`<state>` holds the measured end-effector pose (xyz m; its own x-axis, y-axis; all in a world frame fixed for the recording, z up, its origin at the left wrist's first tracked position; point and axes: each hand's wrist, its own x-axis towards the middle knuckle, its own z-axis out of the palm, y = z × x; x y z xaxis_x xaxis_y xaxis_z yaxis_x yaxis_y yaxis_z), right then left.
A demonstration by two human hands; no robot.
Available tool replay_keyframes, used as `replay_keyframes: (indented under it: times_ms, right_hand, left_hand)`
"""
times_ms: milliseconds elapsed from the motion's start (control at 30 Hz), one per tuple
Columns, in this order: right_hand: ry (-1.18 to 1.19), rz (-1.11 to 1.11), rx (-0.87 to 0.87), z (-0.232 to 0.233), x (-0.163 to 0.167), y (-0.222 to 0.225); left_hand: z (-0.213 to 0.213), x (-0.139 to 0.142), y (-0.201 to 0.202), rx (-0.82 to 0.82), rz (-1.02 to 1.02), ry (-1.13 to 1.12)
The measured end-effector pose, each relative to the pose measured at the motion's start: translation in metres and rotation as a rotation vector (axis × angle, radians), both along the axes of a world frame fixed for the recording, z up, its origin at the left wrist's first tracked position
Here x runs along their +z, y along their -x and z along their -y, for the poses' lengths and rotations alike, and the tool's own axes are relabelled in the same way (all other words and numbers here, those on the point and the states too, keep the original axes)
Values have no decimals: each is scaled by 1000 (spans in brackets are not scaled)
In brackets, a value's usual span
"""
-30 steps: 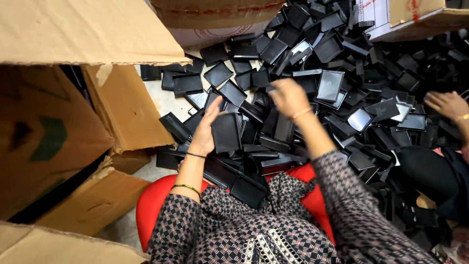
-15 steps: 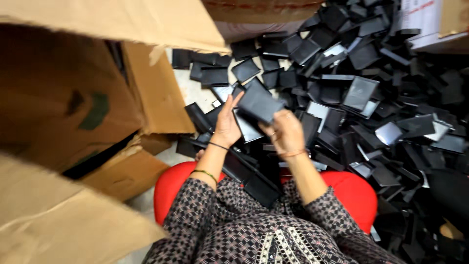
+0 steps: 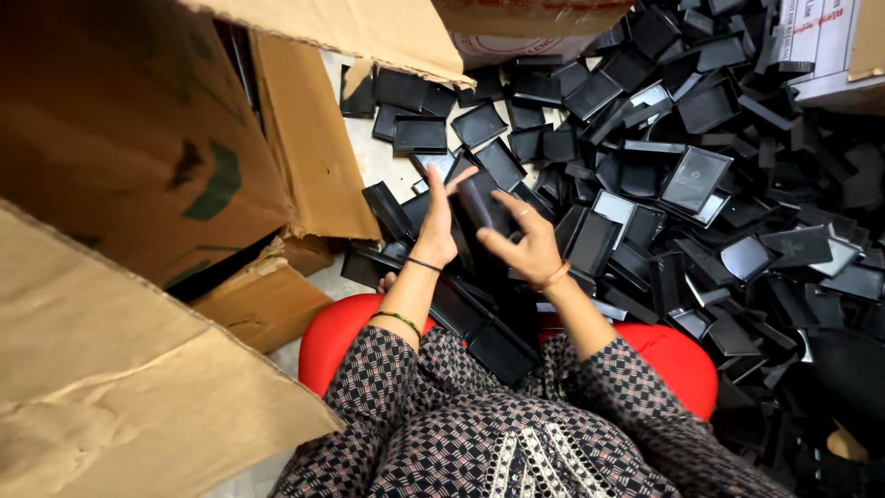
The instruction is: The person sits on the floor and sorts through a large pile of black compact disc cases. They pick up cases one by one, open them to check the contents, and place them into a cardboard box.
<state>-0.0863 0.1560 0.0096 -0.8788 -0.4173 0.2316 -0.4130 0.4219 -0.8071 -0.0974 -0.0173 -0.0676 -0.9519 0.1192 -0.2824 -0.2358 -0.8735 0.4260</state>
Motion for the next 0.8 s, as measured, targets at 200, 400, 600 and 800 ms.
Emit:
replay_keyframes:
  times_ms: [200,400,600,800]
  right_hand:
    - [125,264,-14,16,-33,-8]
    - [-142,-187,152,13,-31,-35]
    - [-167,-180,13,9,-27,-29]
    - [-235,354,-127,-2,-35,-28]
  left_hand:
    - [2,-10,4,78,147,179]
    - [6,-33,8,125,354,81]
    - [5,-30,8,92,371,28]
    - [9,-17,1,287,245,1300]
